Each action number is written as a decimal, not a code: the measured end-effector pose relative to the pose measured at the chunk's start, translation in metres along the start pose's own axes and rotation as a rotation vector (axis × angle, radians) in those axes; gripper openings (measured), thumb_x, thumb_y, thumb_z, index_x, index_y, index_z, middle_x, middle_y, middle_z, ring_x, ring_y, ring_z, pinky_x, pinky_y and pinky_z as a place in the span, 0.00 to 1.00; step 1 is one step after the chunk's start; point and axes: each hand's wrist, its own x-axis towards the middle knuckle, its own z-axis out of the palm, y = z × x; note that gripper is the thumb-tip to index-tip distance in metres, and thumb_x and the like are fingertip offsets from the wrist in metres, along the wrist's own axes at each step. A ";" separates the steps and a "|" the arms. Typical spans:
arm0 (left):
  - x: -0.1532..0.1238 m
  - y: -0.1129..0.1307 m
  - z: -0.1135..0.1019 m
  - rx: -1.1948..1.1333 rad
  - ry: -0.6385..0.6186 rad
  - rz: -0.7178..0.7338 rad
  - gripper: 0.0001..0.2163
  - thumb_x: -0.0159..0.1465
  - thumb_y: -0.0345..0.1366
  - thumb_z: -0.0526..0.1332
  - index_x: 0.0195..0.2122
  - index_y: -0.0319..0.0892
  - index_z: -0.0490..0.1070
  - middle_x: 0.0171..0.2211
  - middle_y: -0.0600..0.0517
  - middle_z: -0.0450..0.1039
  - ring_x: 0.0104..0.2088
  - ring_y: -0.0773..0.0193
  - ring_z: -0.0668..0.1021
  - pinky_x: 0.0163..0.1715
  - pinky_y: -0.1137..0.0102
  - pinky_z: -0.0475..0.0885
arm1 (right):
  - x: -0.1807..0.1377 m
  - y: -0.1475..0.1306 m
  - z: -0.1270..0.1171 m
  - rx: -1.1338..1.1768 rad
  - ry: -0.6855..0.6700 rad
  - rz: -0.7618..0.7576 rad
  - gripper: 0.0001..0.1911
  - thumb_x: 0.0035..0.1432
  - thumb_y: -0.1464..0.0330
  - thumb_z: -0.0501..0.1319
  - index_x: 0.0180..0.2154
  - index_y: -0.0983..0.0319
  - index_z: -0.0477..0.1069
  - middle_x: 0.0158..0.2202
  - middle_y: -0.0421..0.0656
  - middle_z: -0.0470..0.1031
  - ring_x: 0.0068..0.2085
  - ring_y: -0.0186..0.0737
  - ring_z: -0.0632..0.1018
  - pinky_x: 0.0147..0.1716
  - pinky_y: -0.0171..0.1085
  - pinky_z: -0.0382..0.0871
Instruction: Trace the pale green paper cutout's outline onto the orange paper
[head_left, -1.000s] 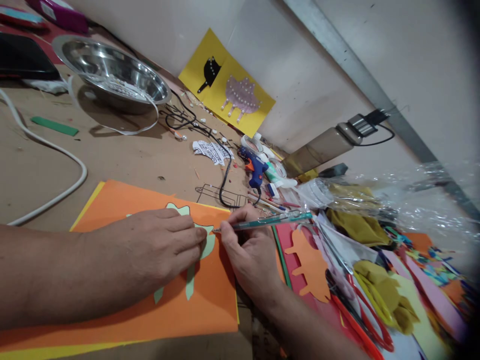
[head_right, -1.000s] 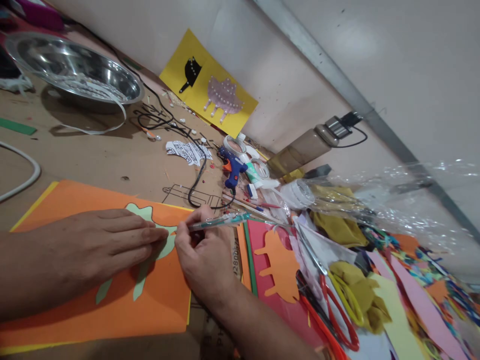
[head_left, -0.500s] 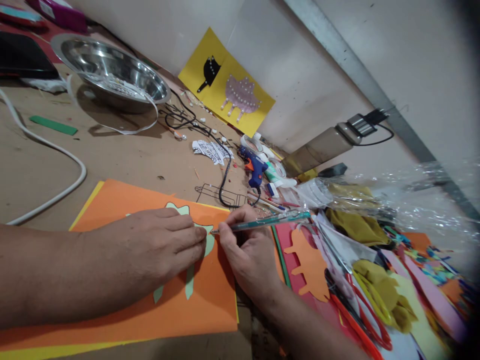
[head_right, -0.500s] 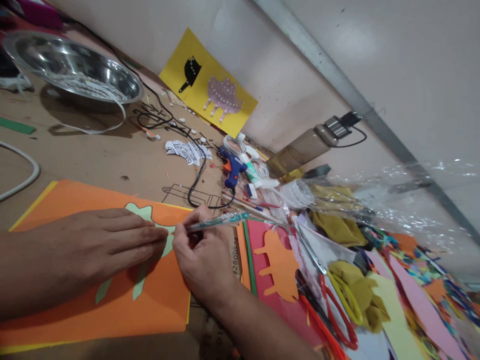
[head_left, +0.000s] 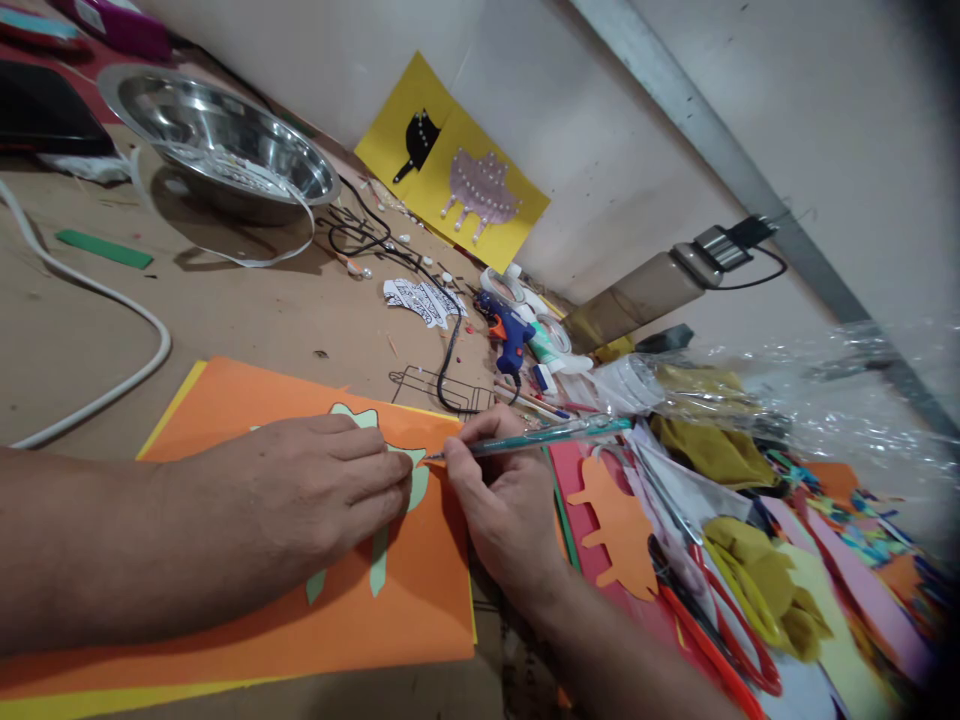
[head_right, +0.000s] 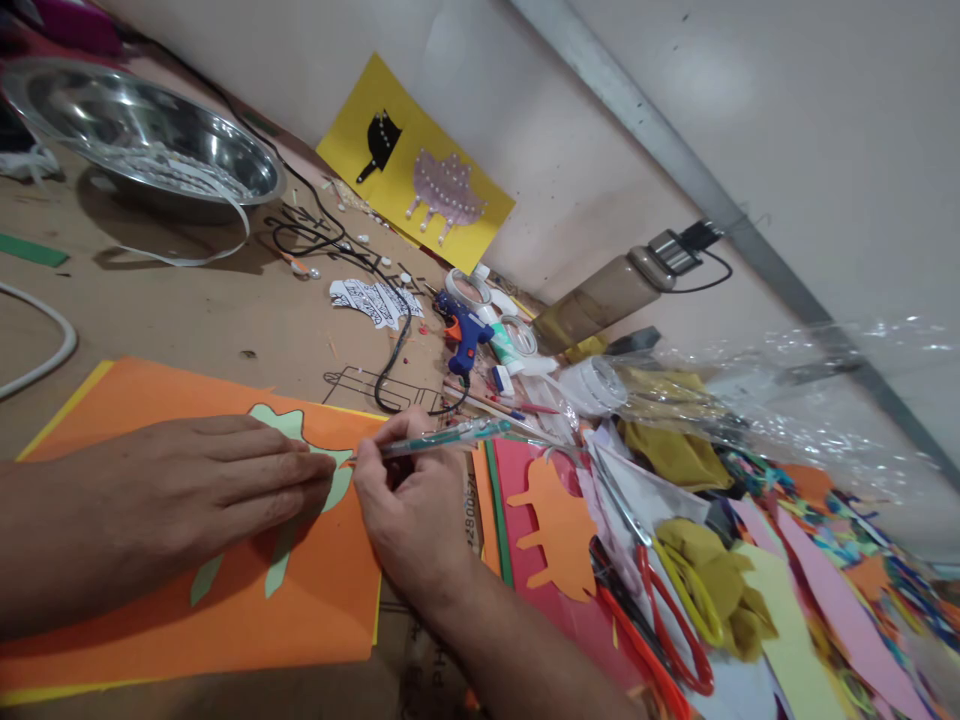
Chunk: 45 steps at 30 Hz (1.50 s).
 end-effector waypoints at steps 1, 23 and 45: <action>0.000 0.000 0.000 0.005 -0.010 0.000 0.09 0.63 0.25 0.70 0.44 0.41 0.80 0.41 0.50 0.84 0.39 0.57 0.81 0.44 0.65 0.78 | 0.000 0.000 0.000 0.001 0.016 0.005 0.08 0.59 0.69 0.59 0.27 0.57 0.65 0.20 0.32 0.66 0.20 0.32 0.70 0.21 0.32 0.62; 0.002 0.001 0.000 -0.008 -0.001 0.007 0.12 0.62 0.22 0.68 0.45 0.41 0.80 0.42 0.50 0.84 0.40 0.56 0.82 0.45 0.64 0.79 | 0.000 -0.002 -0.001 -0.017 -0.052 0.025 0.09 0.58 0.69 0.60 0.27 0.56 0.64 0.18 0.32 0.65 0.19 0.32 0.69 0.19 0.31 0.60; 0.003 0.001 -0.001 0.025 -0.028 -0.007 0.11 0.62 0.23 0.68 0.45 0.41 0.81 0.43 0.50 0.85 0.40 0.56 0.82 0.45 0.63 0.79 | 0.000 -0.001 -0.001 -0.024 -0.051 0.033 0.09 0.59 0.68 0.60 0.26 0.56 0.64 0.18 0.32 0.64 0.18 0.32 0.68 0.19 0.31 0.59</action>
